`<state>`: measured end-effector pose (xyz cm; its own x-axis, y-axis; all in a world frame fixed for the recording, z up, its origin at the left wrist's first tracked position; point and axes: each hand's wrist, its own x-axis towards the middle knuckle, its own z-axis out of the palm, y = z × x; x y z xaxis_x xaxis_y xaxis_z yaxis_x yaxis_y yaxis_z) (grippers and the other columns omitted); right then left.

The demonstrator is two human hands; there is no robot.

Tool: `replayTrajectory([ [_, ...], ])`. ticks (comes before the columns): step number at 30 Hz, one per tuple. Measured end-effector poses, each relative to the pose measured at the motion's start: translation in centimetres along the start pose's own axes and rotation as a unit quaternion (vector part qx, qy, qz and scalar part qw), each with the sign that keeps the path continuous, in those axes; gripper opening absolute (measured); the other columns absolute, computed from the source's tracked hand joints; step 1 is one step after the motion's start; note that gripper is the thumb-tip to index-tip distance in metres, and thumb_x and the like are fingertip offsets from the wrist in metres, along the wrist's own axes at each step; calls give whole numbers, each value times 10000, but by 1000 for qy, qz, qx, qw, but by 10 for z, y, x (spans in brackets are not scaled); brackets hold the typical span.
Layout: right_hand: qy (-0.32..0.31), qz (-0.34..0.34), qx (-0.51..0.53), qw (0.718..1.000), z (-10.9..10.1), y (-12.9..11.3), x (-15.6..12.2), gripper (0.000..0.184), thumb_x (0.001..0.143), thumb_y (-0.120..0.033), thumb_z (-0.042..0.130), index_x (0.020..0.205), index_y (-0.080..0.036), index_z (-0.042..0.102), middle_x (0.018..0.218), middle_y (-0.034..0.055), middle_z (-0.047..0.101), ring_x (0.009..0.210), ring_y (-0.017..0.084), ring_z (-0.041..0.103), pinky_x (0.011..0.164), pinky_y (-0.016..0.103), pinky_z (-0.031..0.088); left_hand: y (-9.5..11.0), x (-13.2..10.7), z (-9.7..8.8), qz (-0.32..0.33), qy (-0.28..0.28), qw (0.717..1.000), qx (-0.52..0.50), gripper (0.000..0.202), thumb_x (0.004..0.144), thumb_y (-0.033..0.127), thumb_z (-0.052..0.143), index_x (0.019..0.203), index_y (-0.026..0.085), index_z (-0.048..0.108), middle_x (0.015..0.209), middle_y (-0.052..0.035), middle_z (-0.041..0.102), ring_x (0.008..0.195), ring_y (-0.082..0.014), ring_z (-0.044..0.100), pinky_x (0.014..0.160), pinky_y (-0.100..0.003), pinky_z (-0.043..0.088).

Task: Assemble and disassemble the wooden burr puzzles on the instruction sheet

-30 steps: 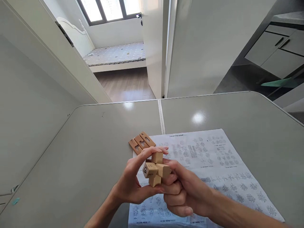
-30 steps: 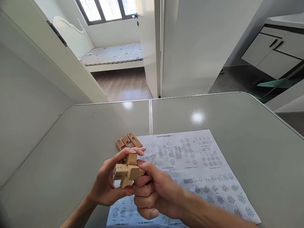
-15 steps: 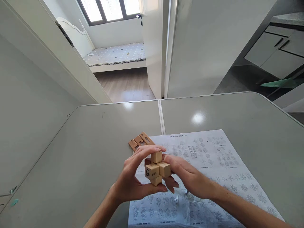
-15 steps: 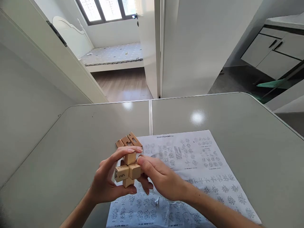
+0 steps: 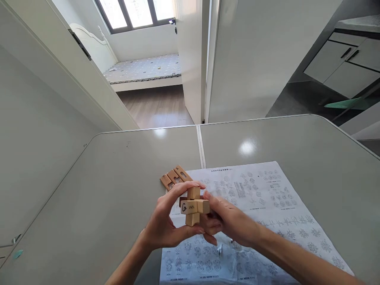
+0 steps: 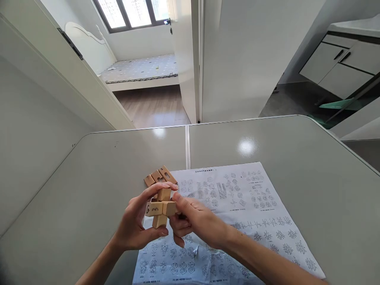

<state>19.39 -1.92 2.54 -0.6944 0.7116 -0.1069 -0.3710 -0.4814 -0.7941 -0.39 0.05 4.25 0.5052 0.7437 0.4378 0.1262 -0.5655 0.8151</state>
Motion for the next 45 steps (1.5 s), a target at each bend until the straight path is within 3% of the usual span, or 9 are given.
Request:
replayTrajectory([
  [4,49,-19,-148,988,-10,-11,-1,608,1094,-699,338,880,-182,575,657,-31,516,575,125,480,623,290,499,1,2,2,11,25,996,82,719,790,445,930,1392,267,579,1173,-107,774,1078,-295,750,971,-430,601],
  [8,114,-86,-319,937,-20,-25,-7,593,1115,-662,303,1061,-177,639,929,64,686,801,185,621,793,361,534,1,4,4,28,53,983,174,690,738,433,960,1303,261,604,1098,-87,781,1007,-291,752,924,-445,608],
  [13,72,-89,-404,908,-26,-33,-10,480,1079,-593,522,1350,-211,629,1215,111,737,1056,247,679,915,425,569,-1,3,7,29,80,964,251,579,780,342,920,1257,258,602,1060,-67,762,970,-262,744,858,-395,609],
  [17,58,-106,-427,896,-28,-31,-9,410,1058,-477,626,1386,-230,619,1342,122,713,1134,250,695,906,409,608,-4,1,8,35,69,960,268,539,814,312,878,1268,258,592,1088,-72,761,1005,-270,745,885,-403,608],
  [19,68,-143,-478,864,-31,-32,-9,338,1060,-441,634,1320,-227,639,1346,122,713,1110,244,707,885,398,613,-5,1,8,29,66,958,277,528,822,325,873,1261,254,590,1085,-72,760,1005,-270,742,892,-405,601],
  [24,51,-223,-644,730,-43,-35,-11,297,1086,-453,602,1241,-203,645,1139,113,783,937,244,744,806,388,583,-9,-2,10,-1,31,955,294,529,822,358,878,1251,245,590,1101,-76,758,1010,-275,725,943,-436,571],
  [28,19,-233,-703,672,-46,-29,-9,273,1140,-387,489,1189,-183,664,1038,111,796,879,240,751,736,348,545,-10,-3,12,-13,5,956,294,545,792,371,892,1229,240,595,1064,-72,738,971,-270,711,892,-414,581],
  [36,58,-243,-680,689,-43,-19,-6,339,1146,-394,458,1082,-176,708,956,122,802,757,213,714,693,320,503,-12,-3,12,-23,11,959,283,589,739,423,940,1170,231,587,1013,-59,725,920,-257,698,844,-394,586],
  [45,28,-216,-693,687,-45,-22,-7,317,1152,-347,423,1102,-163,677,911,100,773,699,199,682,633,306,441,-15,-5,12,-42,-5,958,285,592,741,457,932,1160,221,588,1023,-66,725,947,-269,699,858,-403,583],
])
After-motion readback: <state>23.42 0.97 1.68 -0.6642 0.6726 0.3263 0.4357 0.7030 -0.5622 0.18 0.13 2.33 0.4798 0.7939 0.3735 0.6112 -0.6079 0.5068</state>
